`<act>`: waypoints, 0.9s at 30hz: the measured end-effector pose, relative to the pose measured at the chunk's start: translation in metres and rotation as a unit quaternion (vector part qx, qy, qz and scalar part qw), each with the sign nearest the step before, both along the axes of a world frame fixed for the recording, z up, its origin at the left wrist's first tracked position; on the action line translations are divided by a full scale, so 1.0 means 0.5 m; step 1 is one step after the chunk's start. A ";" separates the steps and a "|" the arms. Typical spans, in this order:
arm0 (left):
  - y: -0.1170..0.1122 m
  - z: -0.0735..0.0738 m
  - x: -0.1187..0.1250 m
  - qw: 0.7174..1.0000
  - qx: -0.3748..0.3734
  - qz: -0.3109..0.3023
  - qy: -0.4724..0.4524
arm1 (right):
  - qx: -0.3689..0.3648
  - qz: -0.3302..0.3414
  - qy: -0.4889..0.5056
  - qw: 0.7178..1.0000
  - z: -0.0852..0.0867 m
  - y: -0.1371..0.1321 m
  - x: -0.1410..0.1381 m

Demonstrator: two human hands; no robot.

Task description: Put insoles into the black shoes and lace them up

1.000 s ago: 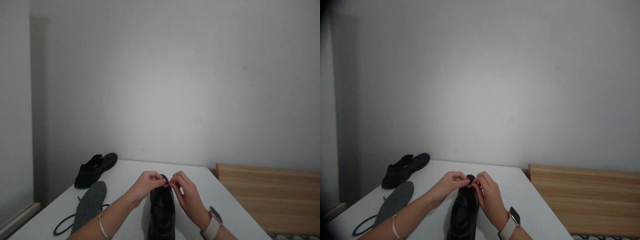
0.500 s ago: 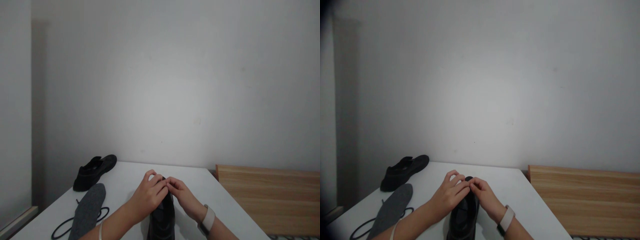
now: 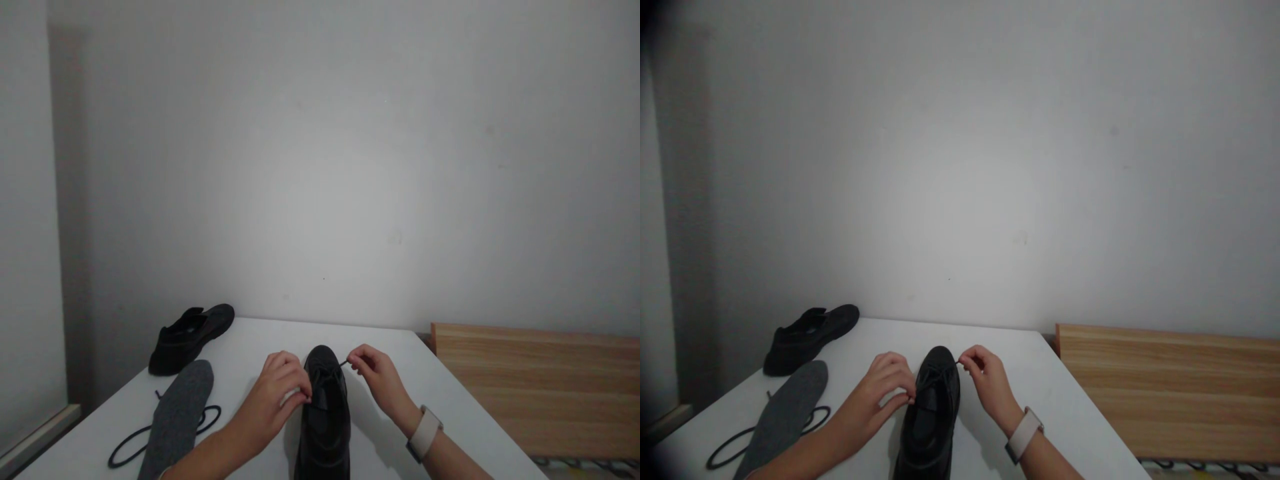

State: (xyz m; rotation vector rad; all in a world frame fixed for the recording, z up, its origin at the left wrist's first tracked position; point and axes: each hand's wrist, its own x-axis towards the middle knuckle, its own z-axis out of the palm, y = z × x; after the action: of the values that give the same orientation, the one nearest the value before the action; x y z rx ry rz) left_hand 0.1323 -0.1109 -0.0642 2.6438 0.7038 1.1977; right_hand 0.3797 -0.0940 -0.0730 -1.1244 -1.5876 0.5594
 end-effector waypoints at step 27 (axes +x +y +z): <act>0.039 0.017 0.081 0.963 -0.224 0.050 -0.137 | -0.039 0.129 0.110 0.985 0.049 -0.017 -0.075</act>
State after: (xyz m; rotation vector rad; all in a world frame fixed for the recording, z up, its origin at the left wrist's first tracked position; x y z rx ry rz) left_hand 0.1728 -0.0915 -0.0557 2.0496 0.9351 1.2245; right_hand 0.3422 -0.1023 -0.0483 -0.8839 -1.5372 0.8938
